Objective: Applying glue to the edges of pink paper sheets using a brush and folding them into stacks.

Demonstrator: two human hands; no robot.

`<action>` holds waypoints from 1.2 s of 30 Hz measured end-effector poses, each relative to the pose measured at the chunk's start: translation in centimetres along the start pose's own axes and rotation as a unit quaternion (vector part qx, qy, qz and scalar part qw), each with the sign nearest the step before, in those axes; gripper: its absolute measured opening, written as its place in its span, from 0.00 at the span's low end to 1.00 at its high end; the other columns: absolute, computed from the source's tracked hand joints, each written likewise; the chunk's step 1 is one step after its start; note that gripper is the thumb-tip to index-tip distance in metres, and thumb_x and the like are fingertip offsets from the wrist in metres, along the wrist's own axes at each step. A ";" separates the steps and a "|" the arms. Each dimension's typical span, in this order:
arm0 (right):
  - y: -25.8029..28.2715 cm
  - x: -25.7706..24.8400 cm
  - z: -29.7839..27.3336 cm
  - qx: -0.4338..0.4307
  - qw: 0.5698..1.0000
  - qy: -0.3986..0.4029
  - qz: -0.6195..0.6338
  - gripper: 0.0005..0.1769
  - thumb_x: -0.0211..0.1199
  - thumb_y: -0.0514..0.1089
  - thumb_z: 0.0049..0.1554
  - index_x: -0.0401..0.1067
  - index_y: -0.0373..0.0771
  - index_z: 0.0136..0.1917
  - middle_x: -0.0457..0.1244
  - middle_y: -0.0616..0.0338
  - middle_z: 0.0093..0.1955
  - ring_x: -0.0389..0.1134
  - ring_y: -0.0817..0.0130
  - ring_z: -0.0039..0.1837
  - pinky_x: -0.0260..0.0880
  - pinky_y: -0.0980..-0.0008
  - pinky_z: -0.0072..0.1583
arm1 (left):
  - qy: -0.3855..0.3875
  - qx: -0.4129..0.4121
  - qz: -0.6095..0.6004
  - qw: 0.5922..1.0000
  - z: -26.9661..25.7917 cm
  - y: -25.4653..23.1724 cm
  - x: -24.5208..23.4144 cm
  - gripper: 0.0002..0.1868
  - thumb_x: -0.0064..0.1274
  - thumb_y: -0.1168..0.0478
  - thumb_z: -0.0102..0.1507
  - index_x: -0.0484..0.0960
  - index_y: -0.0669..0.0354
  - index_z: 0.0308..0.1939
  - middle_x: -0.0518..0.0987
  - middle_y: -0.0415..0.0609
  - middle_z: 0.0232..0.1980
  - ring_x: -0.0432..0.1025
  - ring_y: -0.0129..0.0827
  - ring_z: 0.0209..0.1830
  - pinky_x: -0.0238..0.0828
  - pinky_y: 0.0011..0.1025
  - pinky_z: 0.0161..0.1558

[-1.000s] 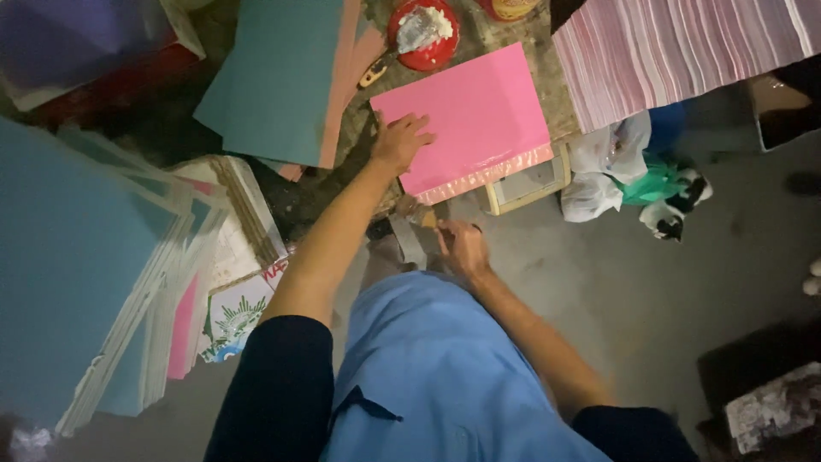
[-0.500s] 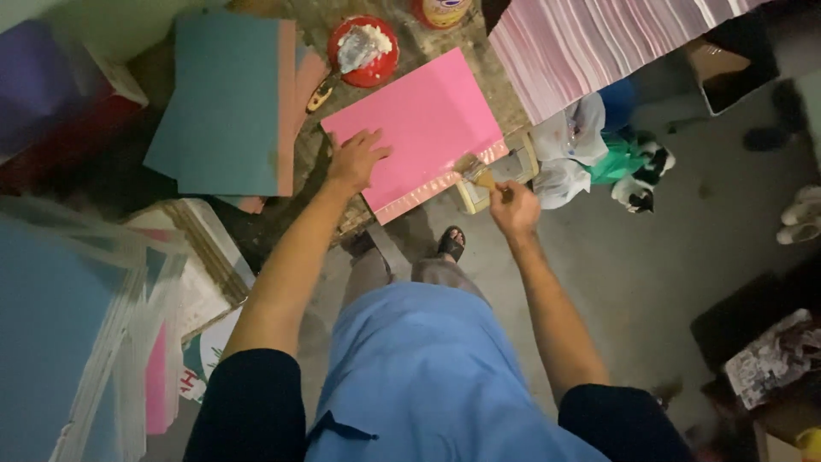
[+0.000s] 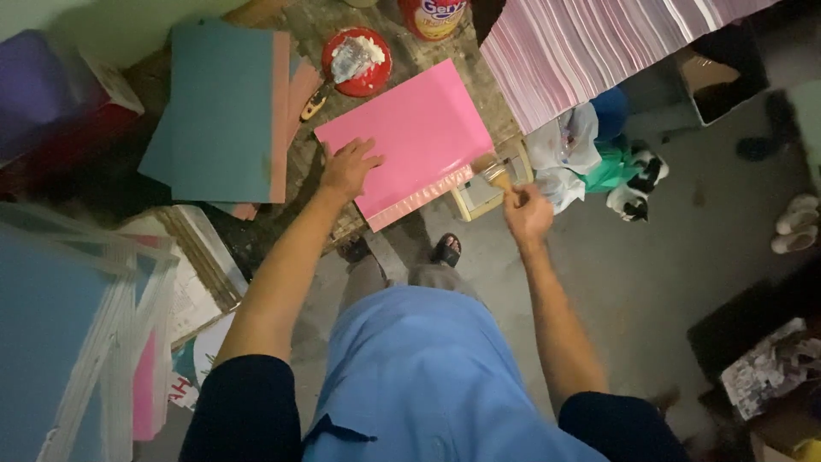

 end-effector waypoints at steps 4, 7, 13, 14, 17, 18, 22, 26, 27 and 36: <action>-0.7 2.2 0.4 -0.011 0.998 0.027 -0.052 0.09 0.69 0.56 0.54 0.80 0.56 0.47 0.72 0.60 0.40 0.75 0.51 0.47 0.75 0.51 0.51 | 0.004 -0.006 0.034 0.999 1.0 1.8 3.2 0.48 0.76 0.59 0.47 0.71 0.19 0.67 0.52 0.32 0.84 0.49 0.41 0.82 0.42 0.86 0.65; -3.0 1.3 1.1 0.047 0.989 -0.066 -0.127 0.07 0.66 0.52 0.55 0.80 0.56 0.47 0.72 0.62 0.38 0.76 0.57 0.43 0.76 0.57 0.49 | -0.047 0.024 0.041 0.998 1.5 2.2 4.4 0.48 0.73 0.47 0.45 0.69 0.14 0.68 0.51 0.31 0.85 0.47 0.37 0.83 0.45 0.76 0.68; -0.4 -1.9 0.3 0.063 0.988 -0.125 -0.058 0.07 0.68 0.48 0.56 0.79 0.54 0.49 0.70 0.59 0.35 0.74 0.52 0.41 0.75 0.54 0.46 | -0.082 0.015 0.001 0.996 0.9 2.0 4.1 0.52 0.76 0.54 0.48 0.67 0.13 0.73 0.49 0.33 0.85 0.45 0.34 0.84 0.48 0.61 0.70; 0.5 -1.4 0.2 0.038 0.994 -0.102 -0.031 0.07 0.69 0.49 0.56 0.79 0.54 0.50 0.69 0.59 0.35 0.74 0.53 0.41 0.75 0.54 0.46 | -0.048 0.007 0.012 0.999 0.8 1.8 3.8 0.51 0.77 0.56 0.47 0.69 0.15 0.71 0.50 0.33 0.84 0.47 0.37 0.83 0.53 0.59 0.68; 3.3 0.8 1.2 -0.023 0.997 -0.060 0.045 0.09 0.72 0.50 0.56 0.80 0.52 0.50 0.69 0.56 0.35 0.73 0.54 0.41 0.73 0.58 0.44 | -0.009 -0.005 0.021 1.000 1.7 2.0 3.9 0.52 0.78 0.58 0.45 0.70 0.14 0.69 0.51 0.30 0.84 0.48 0.40 0.82 0.56 0.60 0.67; 4.4 1.7 1.4 -0.055 0.994 -0.039 0.091 0.10 0.75 0.50 0.55 0.81 0.51 0.50 0.69 0.55 0.35 0.73 0.54 0.41 0.73 0.63 0.43 | -0.001 -0.006 0.018 1.000 2.0 2.2 4.4 0.55 0.78 0.59 0.44 0.68 0.11 0.69 0.50 0.27 0.83 0.47 0.39 0.82 0.54 0.63 0.69; 13.4 1.6 3.0 -0.162 0.963 0.018 0.216 0.16 0.76 0.45 0.57 0.78 0.36 0.54 0.67 0.41 0.37 0.73 0.44 0.43 0.70 0.62 0.40 | -0.029 0.008 0.012 0.999 3.9 3.5 8.6 0.54 0.79 0.61 0.43 0.70 0.11 0.68 0.49 0.30 0.84 0.47 0.43 0.82 0.56 0.66 0.67; 18.3 4.4 8.9 -0.327 0.941 0.072 0.054 0.11 0.70 0.51 0.62 0.78 0.49 0.56 0.71 0.62 0.39 0.71 0.56 0.47 0.70 0.61 0.51 | -0.057 0.006 0.005 0.998 4.9 3.9 10.6 0.55 0.78 0.61 0.42 0.70 0.08 0.67 0.52 0.28 0.82 0.48 0.40 0.81 0.57 0.67 0.68; 19.6 5.6 11.0 -0.357 0.930 0.090 -0.013 0.13 0.70 0.52 0.60 0.77 0.55 0.58 0.71 0.71 0.40 0.69 0.61 0.49 0.68 0.63 0.58 | -0.057 0.001 0.007 0.998 5.5 4.3 10.9 0.56 0.77 0.58 0.42 0.68 0.06 0.68 0.51 0.27 0.83 0.47 0.39 0.82 0.54 0.64 0.70; 25.1 13.7 22.0 -0.355 0.909 0.187 -0.113 0.19 0.67 0.45 0.53 0.77 0.52 0.59 0.71 0.61 0.56 0.68 0.53 0.64 0.59 0.45 0.67 | -0.258 0.016 0.008 0.966 3.8 3.4 10.4 0.33 0.71 0.50 0.51 0.78 0.08 0.55 0.65 0.25 0.74 0.56 0.34 0.76 0.54 0.53 0.69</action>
Point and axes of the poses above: each hand's wrist, its own z-axis towards the middle knuckle, its own x-axis out of the palm, y = z × x, the point moved 6 cm from there along z, towards the middle knuckle
